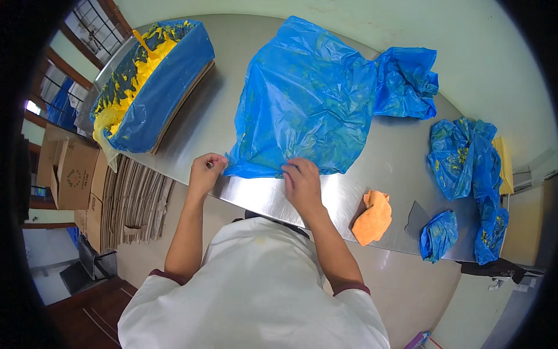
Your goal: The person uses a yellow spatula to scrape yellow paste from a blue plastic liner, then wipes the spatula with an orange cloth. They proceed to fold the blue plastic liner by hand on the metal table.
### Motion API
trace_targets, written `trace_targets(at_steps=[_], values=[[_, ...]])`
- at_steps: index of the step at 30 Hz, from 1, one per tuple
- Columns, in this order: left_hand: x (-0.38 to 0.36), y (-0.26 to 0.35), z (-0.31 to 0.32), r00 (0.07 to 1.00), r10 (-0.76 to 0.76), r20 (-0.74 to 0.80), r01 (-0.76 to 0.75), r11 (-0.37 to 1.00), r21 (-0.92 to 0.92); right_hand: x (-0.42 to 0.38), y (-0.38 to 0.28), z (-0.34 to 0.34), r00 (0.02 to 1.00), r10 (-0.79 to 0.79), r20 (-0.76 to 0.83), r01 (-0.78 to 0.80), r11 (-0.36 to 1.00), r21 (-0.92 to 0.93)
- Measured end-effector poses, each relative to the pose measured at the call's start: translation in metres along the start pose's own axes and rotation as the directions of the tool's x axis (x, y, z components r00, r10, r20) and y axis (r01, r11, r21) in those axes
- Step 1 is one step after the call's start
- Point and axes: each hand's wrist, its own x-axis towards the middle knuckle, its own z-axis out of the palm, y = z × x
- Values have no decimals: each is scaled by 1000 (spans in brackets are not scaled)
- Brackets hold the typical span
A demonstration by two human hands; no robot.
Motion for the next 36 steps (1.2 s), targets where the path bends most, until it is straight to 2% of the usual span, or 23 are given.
trace_targets(at_steps=[2,5,8,14,22,27,30,33,36], values=[[-1,-4,-1,1000,-8,21,8,1000,19,-4,3,-13,998,5,-66,-5,1000,-5],[-6,-3,-1,998,-35,43,33,998,56,-3,7,-41,997,33,-67,-45,984,-174],[-8,8,-3,994,-62,85,53,994,96,4,10,-54,999,34,23,-24,942,-334],[-6,10,-1,988,-83,128,56,979,198,5,35,-48,997,49,62,-28,951,-308],[-15,19,1,983,-112,145,51,928,370,2,42,-43,995,98,7,-95,976,-196],[-18,18,6,990,-87,108,42,928,370,1,45,-43,988,144,64,-134,981,-143],[-15,14,6,992,-97,84,65,942,328,8,30,-52,984,135,120,-115,980,-165],[-15,17,6,992,-93,81,61,940,337,18,5,-45,994,9,110,-1,997,-74],[-16,17,6,993,-77,86,41,932,361,21,-14,-26,974,-36,222,60,993,-101]])
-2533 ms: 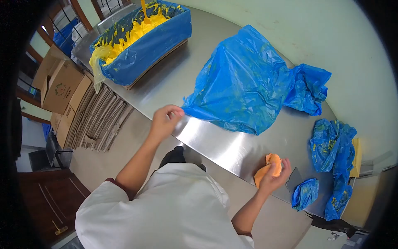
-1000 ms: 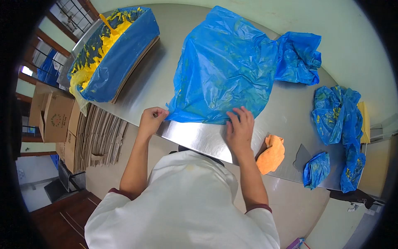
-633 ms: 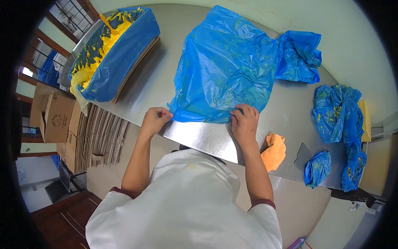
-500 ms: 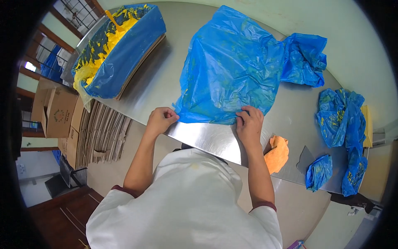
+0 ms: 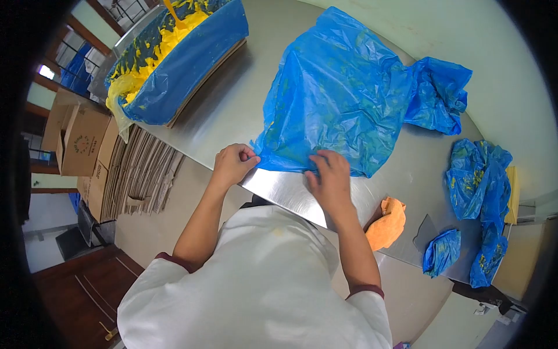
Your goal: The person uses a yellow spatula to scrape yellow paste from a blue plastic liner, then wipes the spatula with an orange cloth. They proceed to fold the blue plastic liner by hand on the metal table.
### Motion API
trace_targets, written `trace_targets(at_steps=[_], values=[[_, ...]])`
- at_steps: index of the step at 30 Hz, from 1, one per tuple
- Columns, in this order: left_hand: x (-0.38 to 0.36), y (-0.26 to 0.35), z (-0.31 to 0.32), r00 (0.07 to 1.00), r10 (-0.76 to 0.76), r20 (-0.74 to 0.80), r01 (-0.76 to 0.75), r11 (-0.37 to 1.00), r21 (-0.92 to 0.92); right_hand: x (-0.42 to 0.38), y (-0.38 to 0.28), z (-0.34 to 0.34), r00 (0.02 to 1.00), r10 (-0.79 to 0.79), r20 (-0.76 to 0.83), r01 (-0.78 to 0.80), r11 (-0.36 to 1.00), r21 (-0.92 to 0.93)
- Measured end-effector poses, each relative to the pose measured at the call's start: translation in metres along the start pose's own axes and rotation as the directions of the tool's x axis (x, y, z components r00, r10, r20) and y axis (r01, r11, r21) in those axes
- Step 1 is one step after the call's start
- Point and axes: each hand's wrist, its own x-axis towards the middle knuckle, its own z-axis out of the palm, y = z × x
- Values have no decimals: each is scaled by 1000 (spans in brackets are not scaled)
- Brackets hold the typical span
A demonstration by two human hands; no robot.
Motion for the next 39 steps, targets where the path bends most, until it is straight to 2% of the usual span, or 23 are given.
trace_targets(at_steps=[5,7,10,13,18,24,27,30,33,36,39], values=[[-3,-4,4,997,51,-49,-52,998,-28,3,6,25,998,16,52,-16,1000,4],[1,-5,6,999,29,-21,-30,997,-64,4,8,28,997,31,67,-33,999,30],[2,-5,1,1000,-10,-5,10,993,-117,5,7,27,993,-50,-106,53,998,32],[9,-11,-2,1000,-6,-4,4,949,-315,9,2,25,968,-120,-222,136,989,57],[14,4,-21,978,-35,207,153,795,-586,5,1,21,939,-173,-296,207,975,85],[26,6,-24,964,-9,264,135,876,-463,0,4,23,924,-204,-324,240,968,77],[28,4,-24,954,66,293,80,885,-459,-1,4,24,922,-208,-325,240,969,59],[21,7,-27,950,72,304,79,886,-457,-4,4,26,927,-202,-315,233,971,62],[12,6,-25,987,62,149,25,854,-520,-4,2,25,953,-162,-257,184,981,65],[3,5,-21,985,162,-52,-164,824,-543,1,-12,14,971,-90,-223,129,977,167],[-4,5,-21,982,154,-111,-190,784,-591,9,-21,10,976,-42,-214,88,974,209]])
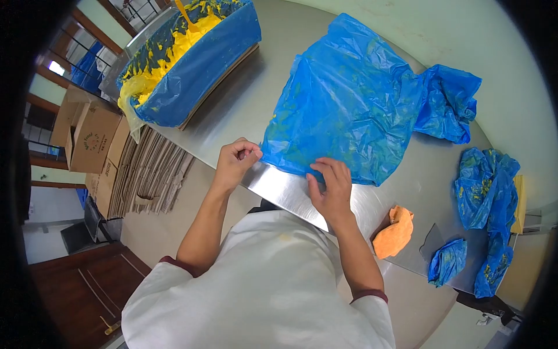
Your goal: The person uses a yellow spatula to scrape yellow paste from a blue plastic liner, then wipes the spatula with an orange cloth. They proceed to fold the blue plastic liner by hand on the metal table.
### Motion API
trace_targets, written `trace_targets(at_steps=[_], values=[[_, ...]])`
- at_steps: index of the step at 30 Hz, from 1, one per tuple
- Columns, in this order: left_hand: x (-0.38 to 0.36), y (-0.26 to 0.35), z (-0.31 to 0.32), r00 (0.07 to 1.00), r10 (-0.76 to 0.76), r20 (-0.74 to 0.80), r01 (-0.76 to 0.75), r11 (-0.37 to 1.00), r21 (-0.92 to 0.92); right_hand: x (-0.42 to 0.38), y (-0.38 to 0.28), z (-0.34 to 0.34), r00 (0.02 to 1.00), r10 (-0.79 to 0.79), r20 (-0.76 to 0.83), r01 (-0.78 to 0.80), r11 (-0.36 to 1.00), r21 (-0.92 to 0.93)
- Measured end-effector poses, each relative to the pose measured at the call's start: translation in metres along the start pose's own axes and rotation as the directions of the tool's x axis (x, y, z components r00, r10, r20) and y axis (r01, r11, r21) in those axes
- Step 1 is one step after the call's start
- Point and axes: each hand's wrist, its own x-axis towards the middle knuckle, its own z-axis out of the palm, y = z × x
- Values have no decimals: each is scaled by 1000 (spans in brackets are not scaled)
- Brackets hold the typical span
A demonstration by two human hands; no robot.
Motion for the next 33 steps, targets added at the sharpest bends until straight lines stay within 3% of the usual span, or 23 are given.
trace_targets(at_steps=[3,9,18,24,27,30,33], values=[[-1,-7,3,1000,19,-16,-23,976,-215,15,-14,2,1000,-4,20,3,999,35],[-3,-8,3,998,64,-17,-67,952,-300,45,-42,19,994,-56,93,52,998,47],[-2,-10,7,950,292,-111,-302,949,-94,53,-39,40,995,-72,66,76,995,-59],[3,-9,5,903,410,-126,-405,912,68,55,-35,43,994,-105,-1,105,994,-38],[1,1,1,910,395,-124,-375,913,159,55,-33,43,993,-112,-21,112,993,-25],[-1,35,1,801,597,-51,-524,739,425,56,-30,43,991,-130,-30,130,991,-3],[6,57,3,727,648,227,-595,429,680,56,-28,43,987,-153,-44,153,988,-13]])
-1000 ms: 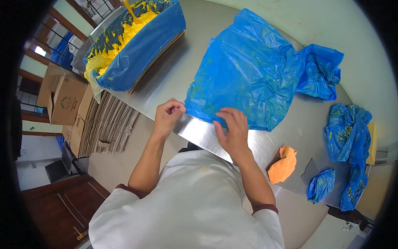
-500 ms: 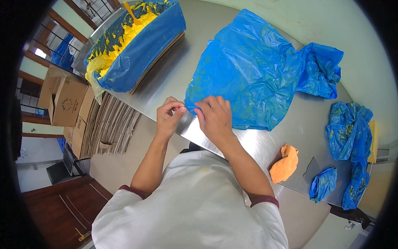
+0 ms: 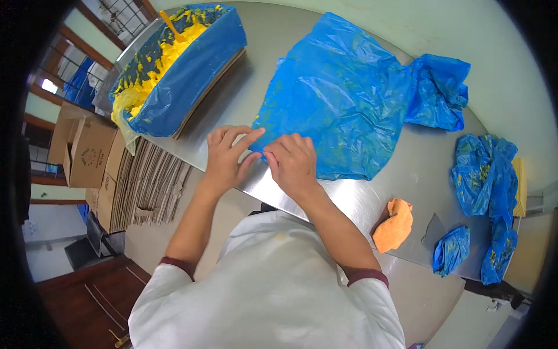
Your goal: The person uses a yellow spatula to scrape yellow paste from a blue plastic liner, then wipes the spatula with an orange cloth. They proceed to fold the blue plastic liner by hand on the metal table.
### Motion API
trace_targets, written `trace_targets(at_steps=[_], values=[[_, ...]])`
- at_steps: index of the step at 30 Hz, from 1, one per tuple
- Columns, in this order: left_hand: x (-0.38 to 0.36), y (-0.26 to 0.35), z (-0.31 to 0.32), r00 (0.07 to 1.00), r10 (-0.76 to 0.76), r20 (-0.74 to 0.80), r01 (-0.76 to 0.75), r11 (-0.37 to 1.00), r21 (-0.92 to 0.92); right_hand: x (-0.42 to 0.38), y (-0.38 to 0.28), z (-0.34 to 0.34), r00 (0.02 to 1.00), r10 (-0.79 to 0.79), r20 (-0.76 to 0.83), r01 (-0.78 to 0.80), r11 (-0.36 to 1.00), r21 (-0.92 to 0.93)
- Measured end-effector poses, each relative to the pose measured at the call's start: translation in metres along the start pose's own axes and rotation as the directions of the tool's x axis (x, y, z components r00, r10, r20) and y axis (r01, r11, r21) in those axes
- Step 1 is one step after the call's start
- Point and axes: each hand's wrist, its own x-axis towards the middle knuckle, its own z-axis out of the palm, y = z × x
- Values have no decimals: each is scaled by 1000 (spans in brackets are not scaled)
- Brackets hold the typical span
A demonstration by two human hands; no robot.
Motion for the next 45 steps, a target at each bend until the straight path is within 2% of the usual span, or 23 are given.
trace_targets(at_steps=[3,4,7,9,11,14,17,18,21,24,27,28,31,32,33,35,36,38,39,40,43,45], values=[[14,-15,5,966,249,76,-255,963,84,2,3,-7,999,16,-45,-16,1000,5],[22,-14,5,956,283,71,-289,953,91,1,2,-15,998,31,-55,-30,999,25],[56,2,-6,946,324,9,-323,941,104,-13,-7,-44,946,124,-300,-86,987,138],[83,18,-14,939,341,-34,-336,936,100,-51,0,-61,895,232,-382,-199,972,124],[109,32,-22,926,374,-57,-367,924,103,-91,14,-69,846,352,-400,-335,935,113],[147,53,-30,897,428,-114,-417,902,108,-127,42,-65,583,655,-480,-662,726,187],[182,71,-31,877,461,-134,-449,886,111,-109,47,-65,560,703,-438,-695,687,213],[194,77,-31,871,471,-141,-459,881,114,-103,52,-61,571,661,-487,-667,719,195],[229,94,-36,846,511,-154,-496,859,126,-90,69,-73,526,744,-412,-646,664,376],[259,104,-39,837,523,-160,-500,850,166,-81,86,-95,452,707,-544,-629,685,367],[288,111,-36,831,523,-191,-487,849,206,-73,108,-120,429,617,-660,-592,744,311],[295,113,-35,835,515,-197,-481,855,196,-71,116,-125,412,539,-735,-598,768,229],[308,123,-36,865,472,-171,-447,879,164,-54,129,-131,37,714,-699,-564,593,575],[309,128,-38,887,443,-135,-423,893,153,-53,124,-133,-1,864,-503,-430,454,781],[311,133,-39,906,412,-99,-396,907,145,-48,125,-130,5,899,-437,-404,402,822],[315,138,-37,874,465,-140,-442,881,168,-37,131,-123,33,955,-294,-356,286,889],[316,138,-37,859,487,-156,-460,869,182,-29,133,-122,-36,951,-307,-353,275,894],[318,140,-39,866,479,-145,-448,872,199,-42,178,-101,31,885,-465,-539,407,738],[321,140,-41,870,472,-141,-440,873,208,-40,179,-103,79,842,-533,-619,461,637],[324,137,-43,869,473,-145,-436,871,227,-43,179,-106,110,838,-534,-695,449,561],[333,126,-49,873,461,-160,-409,870,275,-56,167,-113,243,811,-532,-715,520,467],[334,122,-53,877,453,-162,-395,870,295,-61,157,-114,310,680,-664,-748,606,270]])
